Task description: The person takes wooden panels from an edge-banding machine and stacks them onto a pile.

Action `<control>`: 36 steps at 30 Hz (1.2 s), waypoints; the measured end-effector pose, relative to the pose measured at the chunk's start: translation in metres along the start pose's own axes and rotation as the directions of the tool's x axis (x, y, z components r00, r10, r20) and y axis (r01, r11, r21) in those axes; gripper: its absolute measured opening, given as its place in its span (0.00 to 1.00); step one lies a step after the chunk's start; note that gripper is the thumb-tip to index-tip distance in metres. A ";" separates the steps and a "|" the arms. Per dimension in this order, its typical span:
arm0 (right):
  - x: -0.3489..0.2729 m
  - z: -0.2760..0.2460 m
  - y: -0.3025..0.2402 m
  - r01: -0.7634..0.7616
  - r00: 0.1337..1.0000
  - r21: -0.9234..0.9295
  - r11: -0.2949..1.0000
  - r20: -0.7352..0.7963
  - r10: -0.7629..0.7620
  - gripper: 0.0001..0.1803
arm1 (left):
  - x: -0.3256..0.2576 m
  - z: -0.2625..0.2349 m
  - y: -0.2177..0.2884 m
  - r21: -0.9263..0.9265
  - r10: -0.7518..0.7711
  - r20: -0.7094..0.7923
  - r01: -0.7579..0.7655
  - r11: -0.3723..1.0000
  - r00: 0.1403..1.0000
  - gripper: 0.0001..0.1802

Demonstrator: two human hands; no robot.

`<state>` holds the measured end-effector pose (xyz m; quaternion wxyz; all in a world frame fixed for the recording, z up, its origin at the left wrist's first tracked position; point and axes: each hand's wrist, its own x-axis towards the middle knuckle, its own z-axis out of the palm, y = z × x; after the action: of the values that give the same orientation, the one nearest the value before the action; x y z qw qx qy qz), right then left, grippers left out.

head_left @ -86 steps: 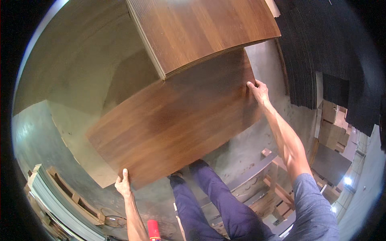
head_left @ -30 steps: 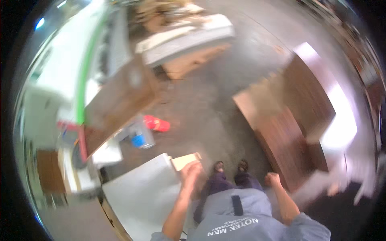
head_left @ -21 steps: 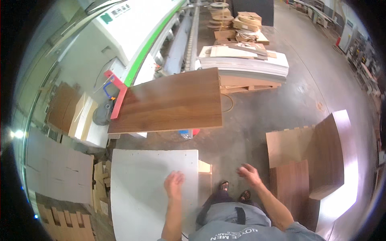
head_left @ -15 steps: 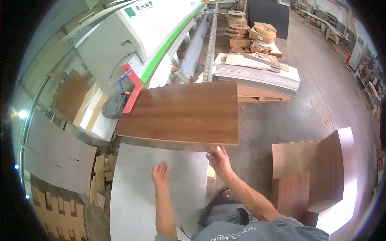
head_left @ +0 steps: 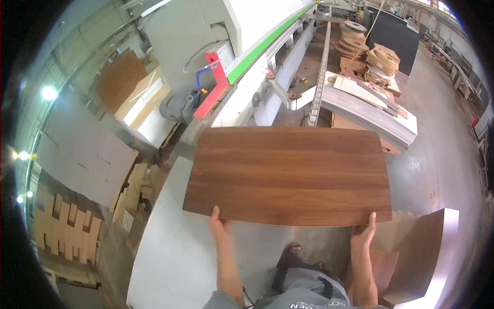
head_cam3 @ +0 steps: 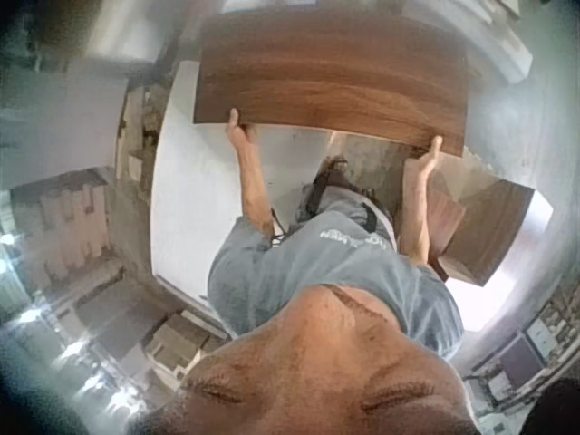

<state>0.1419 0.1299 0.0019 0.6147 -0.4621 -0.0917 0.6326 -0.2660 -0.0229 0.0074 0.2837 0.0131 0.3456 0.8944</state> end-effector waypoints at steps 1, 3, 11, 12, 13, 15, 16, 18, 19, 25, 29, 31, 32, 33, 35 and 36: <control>0.009 -0.014 -0.001 0.044 0.999 -0.012 0.999 -0.007 -0.044 0.33 | -0.020 0.008 -0.002 -0.004 -0.001 -0.022 0.001 1.000 1.000 0.25; 0.038 -0.034 0.008 0.006 0.999 0.028 1.000 -0.038 -0.005 0.33 | -0.054 0.035 -0.001 0.118 0.002 0.067 -0.010 0.993 0.998 0.26; 0.107 -0.167 0.104 -0.261 0.950 -0.046 0.964 0.163 0.265 0.25 | -0.222 0.177 -0.059 0.538 -0.014 0.664 -0.464 0.704 0.748 0.05; 0.103 -0.190 0.111 -0.271 0.917 -0.135 0.953 0.266 0.298 0.24 | -0.242 0.182 -0.071 0.570 -0.075 0.667 -0.443 0.692 0.741 0.10; 0.097 -0.206 0.120 -0.402 0.881 -0.026 0.915 0.262 0.394 0.22 | -0.252 0.188 -0.087 0.560 -0.012 0.664 -0.487 0.670 0.747 0.11; 0.090 -0.221 0.134 -0.478 0.877 0.092 0.873 0.107 0.469 0.22 | -0.262 0.189 -0.119 0.554 0.019 0.665 -0.510 0.658 0.747 0.13; 0.087 -0.226 0.135 -0.484 0.875 0.120 0.867 0.079 0.477 0.22 | -0.267 0.184 -0.131 0.639 -0.079 0.669 -0.518 0.568 0.739 0.13; 0.081 -0.229 0.134 -0.484 0.873 0.162 0.860 0.018 0.488 0.21 | -0.283 0.174 -0.147 0.728 -0.216 0.643 -0.498 0.471 0.735 0.13; 0.078 -0.230 0.132 -0.454 0.888 0.099 0.885 -0.035 0.459 0.21 | -0.284 0.173 -0.154 0.771 -0.310 0.621 -0.489 0.407 0.720 0.21; 0.063 -0.264 0.126 -0.469 0.843 0.276 0.839 -0.145 0.518 0.20 | -0.290 0.197 -0.160 0.703 -0.299 0.708 -0.603 0.377 0.639 0.41; 0.042 -0.303 0.132 -0.411 0.789 0.435 0.801 -0.271 0.552 0.20 | -0.280 0.213 -0.146 0.755 -0.461 0.653 -0.465 0.463 0.601 0.12; 0.022 -0.320 0.131 -0.267 0.751 0.566 0.780 -0.385 0.537 0.19 | -0.274 0.218 -0.146 0.826 -0.533 0.508 -0.208 0.524 0.676 0.15; 0.018 -0.323 0.125 -0.220 0.820 0.514 0.829 -0.364 0.443 0.18 | -0.267 0.224 -0.153 0.766 -0.438 0.598 -0.317 0.560 0.671 0.09; 0.007 -0.327 0.118 -0.102 0.780 0.572 0.814 -0.462 0.422 0.17 | -0.265 0.226 -0.155 0.859 -0.516 0.468 -0.234 0.455 0.717 0.06; -0.022 -0.336 0.097 0.089 0.752 0.632 0.770 -0.550 0.364 0.15 | -0.264 0.231 -0.177 0.789 -0.533 0.340 0.074 0.610 0.775 0.08; -0.031 -0.335 0.089 0.288 0.667 0.667 0.687 -0.655 0.356 0.15 | -0.256 0.236 -0.188 0.814 -0.636 0.446 0.010 0.581 0.630 0.19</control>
<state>0.3076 -0.0684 -0.2309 0.7127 -0.3972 0.4347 0.3811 0.0937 0.1017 0.1134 0.5338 0.3982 0.5403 0.5144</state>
